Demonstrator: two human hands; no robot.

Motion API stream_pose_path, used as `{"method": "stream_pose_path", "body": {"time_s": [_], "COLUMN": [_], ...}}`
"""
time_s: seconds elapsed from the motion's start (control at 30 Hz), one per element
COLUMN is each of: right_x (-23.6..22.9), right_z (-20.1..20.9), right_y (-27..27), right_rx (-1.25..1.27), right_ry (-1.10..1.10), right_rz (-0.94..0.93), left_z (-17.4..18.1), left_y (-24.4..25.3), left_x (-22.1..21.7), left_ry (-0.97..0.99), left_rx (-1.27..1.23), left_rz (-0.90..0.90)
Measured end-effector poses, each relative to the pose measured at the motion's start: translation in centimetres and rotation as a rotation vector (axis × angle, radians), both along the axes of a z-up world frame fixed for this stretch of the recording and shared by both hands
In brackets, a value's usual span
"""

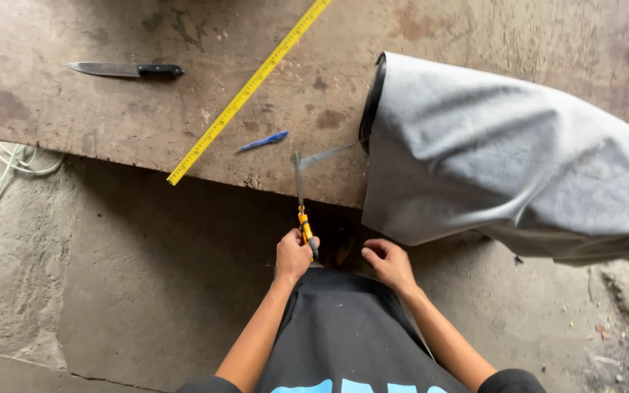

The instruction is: Marking and cutting grey fabric to fit a motorcycle seat using a pen and scissors

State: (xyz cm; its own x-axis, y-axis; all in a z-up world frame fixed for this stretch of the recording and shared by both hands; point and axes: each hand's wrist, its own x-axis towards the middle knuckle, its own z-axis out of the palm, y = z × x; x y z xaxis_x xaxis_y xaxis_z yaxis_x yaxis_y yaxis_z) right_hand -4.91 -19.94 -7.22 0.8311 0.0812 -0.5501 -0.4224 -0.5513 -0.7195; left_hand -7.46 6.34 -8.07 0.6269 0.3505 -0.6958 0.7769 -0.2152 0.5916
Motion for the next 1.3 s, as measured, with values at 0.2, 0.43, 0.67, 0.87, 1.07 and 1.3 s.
{"method": "stream_pose_path", "body": {"time_s": [0.2, 0.43, 0.67, 0.87, 1.07, 1.3], "right_x": [12.6, 23.4, 28.6, 28.7, 29.8, 31.6], "right_z": [7.9, 5.4, 6.7, 7.8, 7.0, 7.7], "right_y": [1.4, 2.1, 3.3, 4.2, 4.8, 6.6], "right_rx": [-0.256, -0.631, -0.626, -0.643, -0.633, -0.687], "right_ry": [-1.099, -0.988, -0.648, -0.652, -0.750, -0.689], "right_rz": [0.191, 0.406, 0.475, 0.395, 0.395, 0.326], "left_z": [-0.6, 0.7, 1.6, 6.4, 5.3, 3.9], "left_y": [0.2, 0.4, 1.6, 2.1, 1.8, 1.5], "left_x": [-0.8, 3.3, 9.3, 12.3, 14.3, 15.9], "left_ry": [0.047, -0.075, -0.158, -0.154, -0.083, -0.043], "left_rx": [-0.006, 0.003, -0.022, -0.094, -0.059, -0.094], "left_rz": [0.128, 0.164, 0.039, -0.322, -0.499, -0.447]}}
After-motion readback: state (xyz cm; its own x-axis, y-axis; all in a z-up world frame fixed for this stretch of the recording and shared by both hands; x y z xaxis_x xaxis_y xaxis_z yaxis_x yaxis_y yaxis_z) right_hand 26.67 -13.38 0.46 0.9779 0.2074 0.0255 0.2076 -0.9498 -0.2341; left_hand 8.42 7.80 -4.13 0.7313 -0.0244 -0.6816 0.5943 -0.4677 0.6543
